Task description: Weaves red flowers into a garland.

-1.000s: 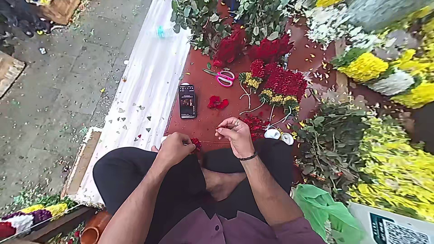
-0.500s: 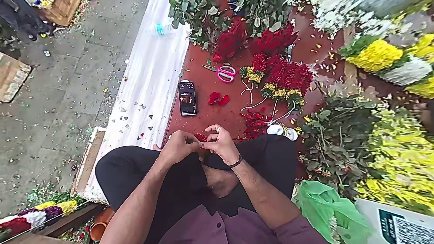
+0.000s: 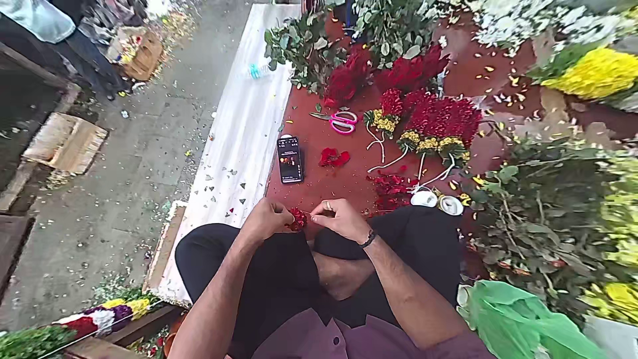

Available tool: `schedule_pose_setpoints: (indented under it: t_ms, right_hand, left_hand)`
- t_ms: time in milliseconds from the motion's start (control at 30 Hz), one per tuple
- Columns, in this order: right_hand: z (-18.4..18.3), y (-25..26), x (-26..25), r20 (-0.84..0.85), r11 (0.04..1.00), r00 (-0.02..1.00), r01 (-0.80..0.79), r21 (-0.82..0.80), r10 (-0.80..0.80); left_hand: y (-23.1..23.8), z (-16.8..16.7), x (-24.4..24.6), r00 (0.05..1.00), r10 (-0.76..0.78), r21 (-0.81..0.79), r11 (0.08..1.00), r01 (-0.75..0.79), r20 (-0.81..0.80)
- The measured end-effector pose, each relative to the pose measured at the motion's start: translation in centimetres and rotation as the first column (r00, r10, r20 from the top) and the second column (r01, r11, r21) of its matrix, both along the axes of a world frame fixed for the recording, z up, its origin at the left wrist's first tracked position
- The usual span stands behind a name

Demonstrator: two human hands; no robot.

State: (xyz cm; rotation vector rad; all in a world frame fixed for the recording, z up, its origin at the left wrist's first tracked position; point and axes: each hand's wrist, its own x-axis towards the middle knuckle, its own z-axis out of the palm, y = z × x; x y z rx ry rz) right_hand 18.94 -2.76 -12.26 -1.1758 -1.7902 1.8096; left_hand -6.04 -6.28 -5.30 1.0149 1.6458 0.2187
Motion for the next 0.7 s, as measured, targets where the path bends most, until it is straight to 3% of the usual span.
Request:
schedule_pose_setpoints:
  t_ms: [100,200,267,333,367,433,500,567,600,633,700]
  right_hand:
    - [1.4,0.8,1.1,-0.083,0.999,0.997,0.010,0.039,-0.006]
    - [3.0,0.7,2.2,-0.212,0.993,0.970,-0.113,0.027,0.116]
    - [4.1,0.4,2.3,-0.348,0.994,0.931,-0.104,0.046,0.113]
    - [5.2,0.6,2.2,-0.474,0.997,0.880,0.011,0.072,0.025]
    - [5.4,0.9,2.3,-0.508,0.995,0.861,0.061,0.074,-0.015]
    - [5.0,1.6,2.6,-0.540,0.996,0.839,0.084,0.008,-0.067]
    - [4.4,1.8,2.7,-0.552,0.989,0.822,0.078,-0.127,-0.136]
    - [4.8,0.6,2.7,-0.434,0.949,0.855,0.186,-0.254,-0.284]
    - [5.1,-0.3,2.8,-0.410,0.926,0.850,0.209,-0.315,-0.331]
    - [4.6,-0.6,2.7,-0.512,0.929,0.794,0.172,-0.328,-0.328]
    - [3.3,0.2,2.7,-0.680,0.983,0.721,0.008,-0.186,-0.134]
  left_hand:
    - [0.4,0.8,-0.4,0.998,0.044,-0.005,0.999,-0.044,-0.040]
    - [1.0,1.8,-0.1,0.993,0.013,0.018,1.000,-0.011,-0.117]
    - [1.6,3.1,0.7,0.949,-0.175,0.007,0.983,0.183,-0.261]
    - [2.2,6.2,2.9,0.819,-0.482,-0.098,0.873,0.477,-0.310]
    - [2.5,8.0,4.3,0.753,-0.615,-0.131,0.788,0.602,-0.235]
    - [3.0,10.7,6.7,0.682,-0.732,-0.010,0.682,0.732,-0.015]
    - [3.9,12.0,8.4,0.717,-0.682,0.178,0.730,0.660,0.141]
    - [4.9,11.7,9.6,0.815,-0.541,0.312,0.826,0.470,0.206]
    - [5.3,11.1,10.1,0.870,-0.458,0.363,0.854,0.373,0.182]
    - [5.8,10.4,10.3,0.922,-0.372,0.402,0.865,0.301,0.111]
    - [6.7,8.6,10.0,0.975,-0.208,0.464,0.858,0.220,-0.077]
